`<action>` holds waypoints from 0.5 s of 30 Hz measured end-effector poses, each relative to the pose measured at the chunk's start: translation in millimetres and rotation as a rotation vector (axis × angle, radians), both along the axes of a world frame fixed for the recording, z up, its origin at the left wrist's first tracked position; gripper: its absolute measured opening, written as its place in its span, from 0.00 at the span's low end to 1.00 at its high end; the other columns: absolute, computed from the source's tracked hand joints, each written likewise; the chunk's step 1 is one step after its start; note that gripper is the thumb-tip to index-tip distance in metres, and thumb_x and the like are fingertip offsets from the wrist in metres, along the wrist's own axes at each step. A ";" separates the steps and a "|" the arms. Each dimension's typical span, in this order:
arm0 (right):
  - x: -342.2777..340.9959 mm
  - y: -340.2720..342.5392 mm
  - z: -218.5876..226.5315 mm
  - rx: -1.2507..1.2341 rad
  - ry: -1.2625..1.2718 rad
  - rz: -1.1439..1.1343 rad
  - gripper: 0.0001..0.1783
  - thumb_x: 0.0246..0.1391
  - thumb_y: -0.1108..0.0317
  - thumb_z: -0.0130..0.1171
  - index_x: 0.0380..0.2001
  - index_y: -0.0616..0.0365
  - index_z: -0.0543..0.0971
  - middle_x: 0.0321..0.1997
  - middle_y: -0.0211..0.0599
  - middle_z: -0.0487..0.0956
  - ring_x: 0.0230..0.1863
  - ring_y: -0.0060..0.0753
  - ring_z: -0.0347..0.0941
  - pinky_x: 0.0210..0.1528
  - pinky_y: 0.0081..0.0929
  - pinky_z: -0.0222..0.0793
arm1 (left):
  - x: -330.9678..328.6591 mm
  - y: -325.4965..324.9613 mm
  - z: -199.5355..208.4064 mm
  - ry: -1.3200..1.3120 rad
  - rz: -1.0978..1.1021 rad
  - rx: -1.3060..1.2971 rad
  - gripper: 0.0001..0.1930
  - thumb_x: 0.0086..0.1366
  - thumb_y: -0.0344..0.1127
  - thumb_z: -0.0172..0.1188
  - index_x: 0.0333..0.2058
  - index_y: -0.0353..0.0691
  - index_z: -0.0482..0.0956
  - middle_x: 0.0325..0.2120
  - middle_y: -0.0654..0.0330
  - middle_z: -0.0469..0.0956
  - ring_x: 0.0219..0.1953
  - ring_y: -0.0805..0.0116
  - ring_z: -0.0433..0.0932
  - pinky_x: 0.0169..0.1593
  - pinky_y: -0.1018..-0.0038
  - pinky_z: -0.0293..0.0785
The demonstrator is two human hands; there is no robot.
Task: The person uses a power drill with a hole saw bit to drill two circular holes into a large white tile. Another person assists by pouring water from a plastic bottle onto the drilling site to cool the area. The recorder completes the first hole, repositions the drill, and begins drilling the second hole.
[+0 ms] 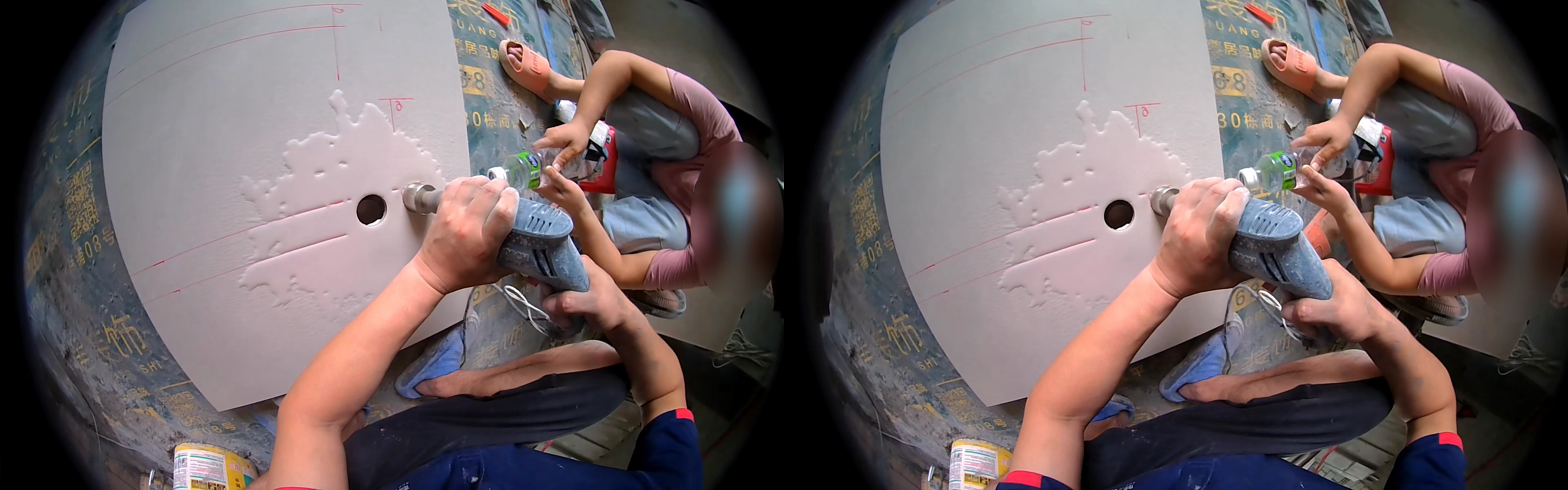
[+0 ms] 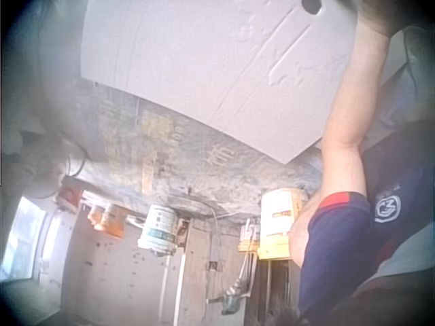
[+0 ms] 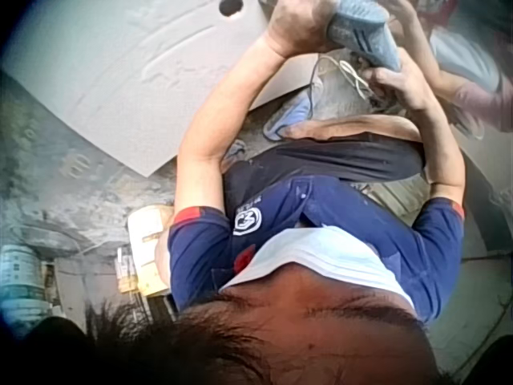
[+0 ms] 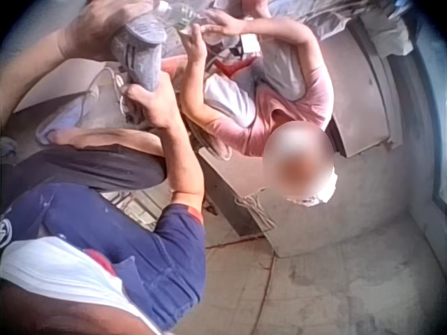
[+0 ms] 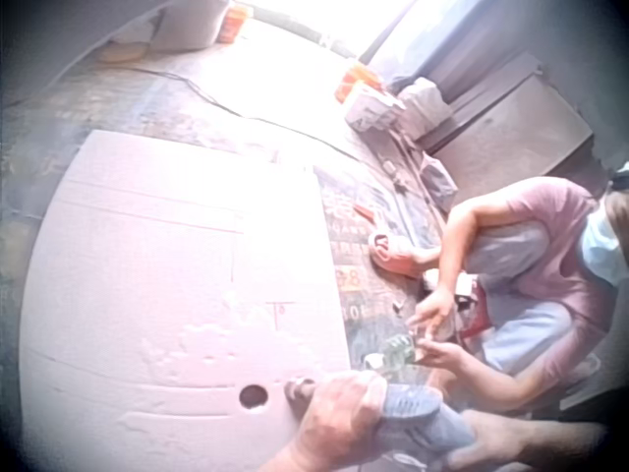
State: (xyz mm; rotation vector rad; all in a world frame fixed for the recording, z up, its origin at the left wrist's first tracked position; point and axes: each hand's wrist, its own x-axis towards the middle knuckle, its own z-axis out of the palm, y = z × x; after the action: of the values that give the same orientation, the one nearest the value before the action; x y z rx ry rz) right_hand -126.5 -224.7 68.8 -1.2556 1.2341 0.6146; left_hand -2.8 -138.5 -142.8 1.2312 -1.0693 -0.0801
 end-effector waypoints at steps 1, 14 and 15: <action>0.2 0.5 0.0 -0.003 -0.002 -0.005 0.17 0.51 0.63 0.67 0.38 0.67 0.81 0.24 0.29 0.76 0.21 0.21 0.69 0.25 0.22 0.64 | -0.4 0.1 0.3 0.000 0.001 0.000 0.47 0.47 0.54 0.82 0.58 0.36 0.68 0.49 0.44 0.79 0.48 0.41 0.81 0.54 0.49 0.76; -5.8 2.2 -1.8 0.032 -0.016 -0.019 0.22 0.52 0.69 0.64 0.51 0.66 0.79 0.28 0.29 0.77 0.23 0.19 0.69 0.26 0.21 0.65 | -6.3 2.2 0.8 0.003 -0.003 -0.006 0.39 0.51 0.52 0.76 0.55 0.36 0.70 0.49 0.45 0.78 0.51 0.43 0.79 0.57 0.48 0.72; -6.2 2.6 -1.7 0.036 -0.022 -0.022 0.22 0.52 0.69 0.64 0.51 0.66 0.79 0.28 0.28 0.77 0.23 0.19 0.70 0.26 0.21 0.65 | -6.4 2.4 0.7 0.001 0.000 -0.013 0.38 0.51 0.51 0.76 0.55 0.36 0.70 0.49 0.45 0.78 0.51 0.43 0.79 0.57 0.48 0.72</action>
State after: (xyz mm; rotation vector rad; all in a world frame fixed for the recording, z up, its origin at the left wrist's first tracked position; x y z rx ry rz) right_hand -132.7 -222.1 67.2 -1.2149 1.2122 0.6028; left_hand -9.2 -136.2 -142.1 1.2194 -1.0673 -0.0744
